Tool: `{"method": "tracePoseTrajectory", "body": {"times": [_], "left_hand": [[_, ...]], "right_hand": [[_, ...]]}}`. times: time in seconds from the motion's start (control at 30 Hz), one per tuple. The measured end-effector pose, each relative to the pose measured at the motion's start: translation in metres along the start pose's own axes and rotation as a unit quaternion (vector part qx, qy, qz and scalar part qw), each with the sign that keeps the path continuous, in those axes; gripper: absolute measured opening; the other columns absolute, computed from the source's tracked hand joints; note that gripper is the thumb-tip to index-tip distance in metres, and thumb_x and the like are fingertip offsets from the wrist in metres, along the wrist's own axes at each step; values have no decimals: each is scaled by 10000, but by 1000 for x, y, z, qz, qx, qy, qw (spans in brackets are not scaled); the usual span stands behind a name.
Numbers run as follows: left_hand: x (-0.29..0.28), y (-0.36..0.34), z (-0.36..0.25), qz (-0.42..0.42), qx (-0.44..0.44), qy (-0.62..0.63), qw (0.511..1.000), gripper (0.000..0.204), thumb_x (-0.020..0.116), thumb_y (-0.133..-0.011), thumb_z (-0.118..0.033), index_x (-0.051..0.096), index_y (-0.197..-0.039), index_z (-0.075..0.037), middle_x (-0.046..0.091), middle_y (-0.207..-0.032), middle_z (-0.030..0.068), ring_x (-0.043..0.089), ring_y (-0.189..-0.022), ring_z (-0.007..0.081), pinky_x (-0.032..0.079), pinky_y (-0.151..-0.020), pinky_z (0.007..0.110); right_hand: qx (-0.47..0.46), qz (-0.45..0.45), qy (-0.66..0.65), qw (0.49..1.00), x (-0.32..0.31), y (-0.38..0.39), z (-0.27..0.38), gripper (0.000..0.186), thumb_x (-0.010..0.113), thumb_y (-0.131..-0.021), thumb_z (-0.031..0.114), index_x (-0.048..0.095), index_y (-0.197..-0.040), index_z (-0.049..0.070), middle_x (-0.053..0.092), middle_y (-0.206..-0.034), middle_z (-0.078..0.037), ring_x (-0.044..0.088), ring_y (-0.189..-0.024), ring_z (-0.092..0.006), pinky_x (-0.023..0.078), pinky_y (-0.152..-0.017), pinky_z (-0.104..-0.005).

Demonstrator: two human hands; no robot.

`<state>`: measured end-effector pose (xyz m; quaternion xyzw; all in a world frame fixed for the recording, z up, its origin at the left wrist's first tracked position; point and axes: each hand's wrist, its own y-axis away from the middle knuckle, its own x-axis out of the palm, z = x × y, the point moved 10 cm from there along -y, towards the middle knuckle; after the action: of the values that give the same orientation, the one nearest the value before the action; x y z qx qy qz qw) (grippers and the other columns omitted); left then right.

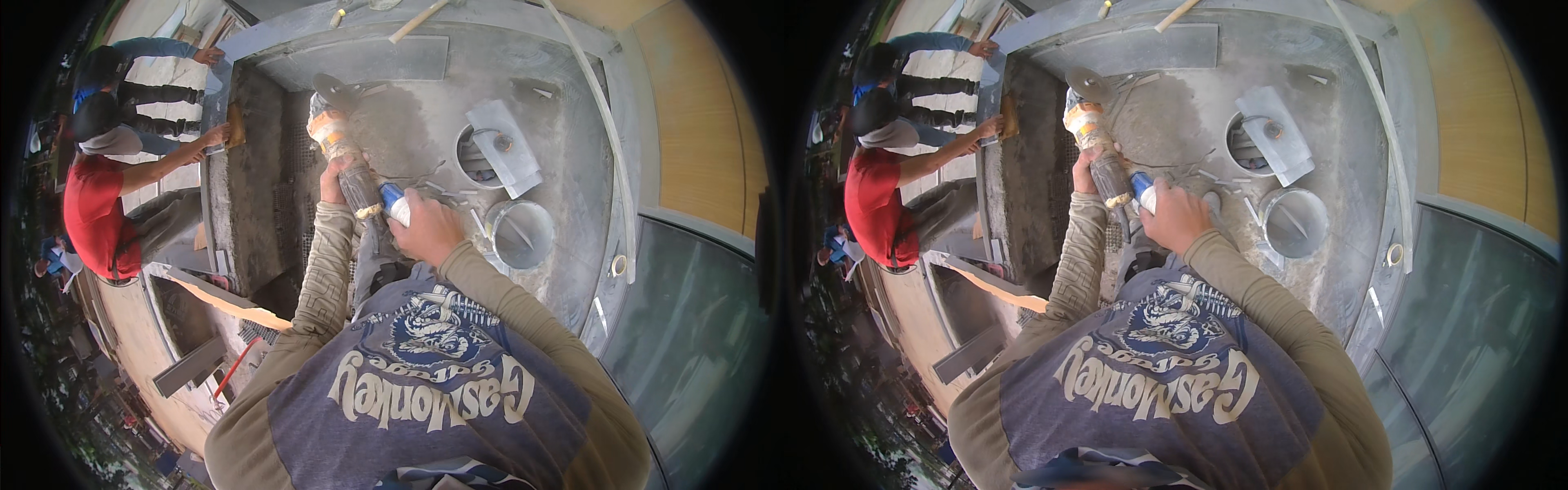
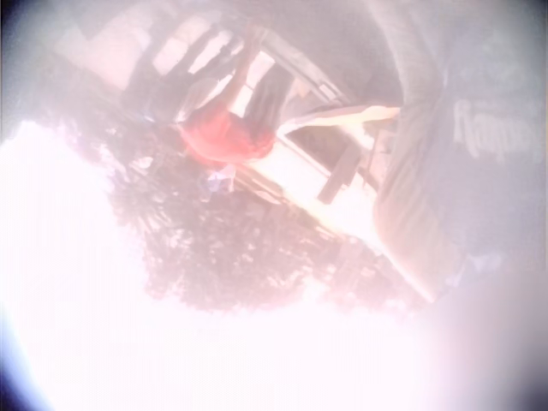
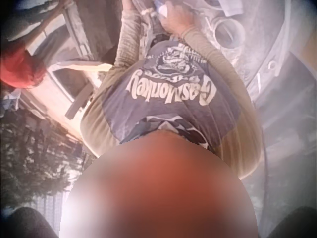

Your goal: The person positions a large stone tile onto a prepared surface with assistance from two coworkers. They use a power grinder to cut and shape the tile, apply adhesive, and measure the tile with a tape measure. The team collaborates to align and secure the tile in place.

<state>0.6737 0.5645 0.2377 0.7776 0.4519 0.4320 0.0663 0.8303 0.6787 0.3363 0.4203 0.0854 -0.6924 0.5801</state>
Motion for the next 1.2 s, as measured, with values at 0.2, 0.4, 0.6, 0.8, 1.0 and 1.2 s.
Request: {"method": "tracePoseTrajectory", "body": {"times": [0.2, 0.4, 0.6, 0.8, 1.0, 1.2], "left_hand": [[-17, 4, 38, -23, -46, -26, 998, 396, 690, -851, -272, 646, -1122, 12, 706, -941, 129, 701, -782, 267, 617, -745, 397], [-11, 8, 56, 20, -36, 86, 995, 424, 639, -889, -285, 610, -1188, 14, 699, -1056, 132, 587, -1364, 360, 626, -871, 525], [-17, -13, 62, 11, -36, 138, 990, 353, 669, -928, -290, 628, -1181, -47, 715, -1084, 107, 632, -1306, 350, 596, -908, 615], [-70, -9, 51, -71, -21, 132, 988, 368, 679, -932, -295, 605, -1200, -54, 722, -1094, 119, 708, -1094, 280, 614, -868, 568], [-26, -83, 19, 12, -7, 127, 992, 354, 682, -941, -279, 612, -1195, -42, 737, -1095, 154, 730, -958, 258, 610, -856, 404], [-136, -45, -42, -112, 15, 86, 990, 359, 752, -889, -210, 651, -1171, -13, 727, -1042, 115, 713, -959, 223, 579, -871, 370]], "right_hand": [[2, 112, -122, 986, 29, -33, -61, 614, 794, -833, 509, 715, -1175, 6, 757, -1027, -216, 720, -962, -433, 556, -872, -484], [-12, 165, -246, 955, 20, -36, -154, 699, 885, -800, 476, 699, -1288, 10, 752, -1139, -131, 700, -1034, -213, 535, -917, -355], [77, 34, -61, 995, 23, -103, -324, 702, 870, -775, 389, 676, -1343, 23, 735, -1237, -201, 700, -1164, -337, 530, -1002, -427], [153, -6, -29, 988, 44, -190, -397, 702, 871, -770, 375, 680, -1354, 37, 748, -1218, -190, 709, -1152, -322, 526, -1005, -414], [187, -236, 25, 953, -96, -225, -477, 749, 818, -832, 349, 586, -1457, 6, 670, -1380, -225, 654, -1257, -392, 503, -1070, -450], [93, 29, -362, 927, 49, -205, -85, 695, 730, -966, 267, 469, -1541, -23, 609, -1442, -226, 599, -1316, -290, 493, -1088, -371]]}}
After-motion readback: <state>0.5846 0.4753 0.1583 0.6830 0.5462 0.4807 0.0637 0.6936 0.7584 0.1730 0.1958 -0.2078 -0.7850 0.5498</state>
